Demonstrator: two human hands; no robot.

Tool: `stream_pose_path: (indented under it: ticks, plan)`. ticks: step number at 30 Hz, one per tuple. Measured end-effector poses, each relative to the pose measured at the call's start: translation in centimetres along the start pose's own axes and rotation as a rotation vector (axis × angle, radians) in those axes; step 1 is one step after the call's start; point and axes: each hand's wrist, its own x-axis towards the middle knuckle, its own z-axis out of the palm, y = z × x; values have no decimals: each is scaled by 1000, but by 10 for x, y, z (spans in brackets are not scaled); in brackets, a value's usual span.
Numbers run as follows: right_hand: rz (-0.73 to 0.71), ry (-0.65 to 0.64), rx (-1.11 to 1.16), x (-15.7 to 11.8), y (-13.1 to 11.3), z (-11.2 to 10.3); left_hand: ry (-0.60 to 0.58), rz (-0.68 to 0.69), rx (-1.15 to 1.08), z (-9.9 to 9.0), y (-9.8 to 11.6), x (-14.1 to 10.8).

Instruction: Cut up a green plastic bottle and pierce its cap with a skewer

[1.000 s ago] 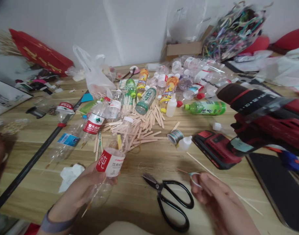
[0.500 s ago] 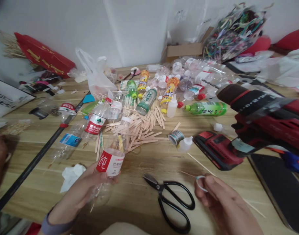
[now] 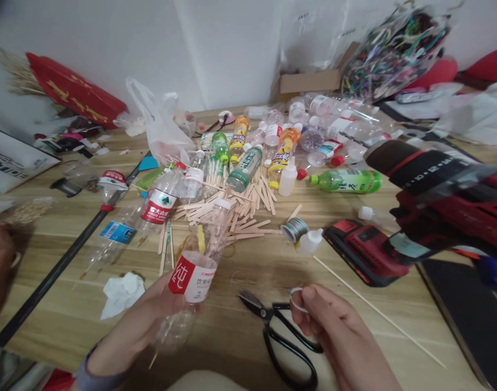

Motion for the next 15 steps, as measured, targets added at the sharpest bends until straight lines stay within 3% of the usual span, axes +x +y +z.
stream_pose_path:
  ticks: [10,15]
  plan:
    - [-19,64,-42,-1,8,-16,-20,16,-38,2,7,-4]
    - [-83,28,-181,-1,-2,9,-165,-45,40,14,0,-1]
